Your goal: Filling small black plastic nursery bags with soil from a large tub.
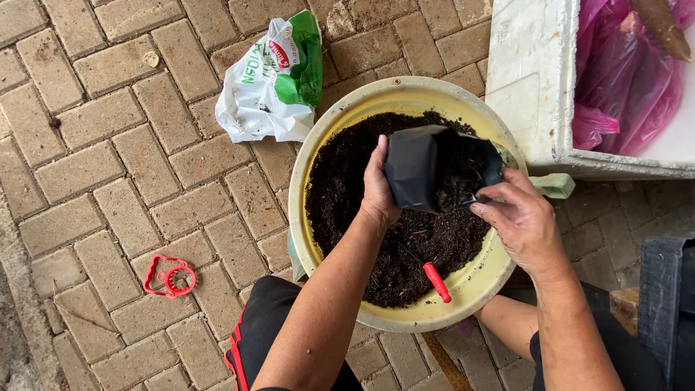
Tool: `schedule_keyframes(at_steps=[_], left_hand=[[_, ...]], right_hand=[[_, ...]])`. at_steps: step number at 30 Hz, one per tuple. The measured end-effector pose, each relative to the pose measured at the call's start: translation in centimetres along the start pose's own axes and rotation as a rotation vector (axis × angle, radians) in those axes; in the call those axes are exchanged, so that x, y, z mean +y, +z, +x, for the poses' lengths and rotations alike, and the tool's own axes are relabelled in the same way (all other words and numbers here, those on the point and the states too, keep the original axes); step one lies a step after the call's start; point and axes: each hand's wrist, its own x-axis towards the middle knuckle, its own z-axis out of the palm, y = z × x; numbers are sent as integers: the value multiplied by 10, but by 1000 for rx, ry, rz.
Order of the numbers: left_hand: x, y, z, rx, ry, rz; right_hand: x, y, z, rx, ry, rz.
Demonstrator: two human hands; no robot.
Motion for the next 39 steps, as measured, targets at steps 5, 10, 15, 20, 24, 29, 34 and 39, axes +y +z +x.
schedule_keyframes(at_steps=[5,10,15,20,24,29,34,39], left_hand=[[8,12,-10,54,-27,-4],[0,13,-5,60,-52,50],[-7,6,3,-77,10,-30],[3,14,-6,-8,20,1],[12,14,-10,-80,9,-42],[26,2,-14,-119,46,-84],[51,1,-28,-2,104,-64],[80,12,-52,-79,279,13]], right_hand=[[15,-6,-18,36,-84,126],[8,-8,-13,-78,29,231],[-9,6,8,82,-363,-326],[-32,7,-3,109,-370,-150],[-80,13,-12,232,-529,-153],[59,48,-37,138,237,149],[158,162,-76,-639,1021,-564],[261,214,-106,-471,563,-827]])
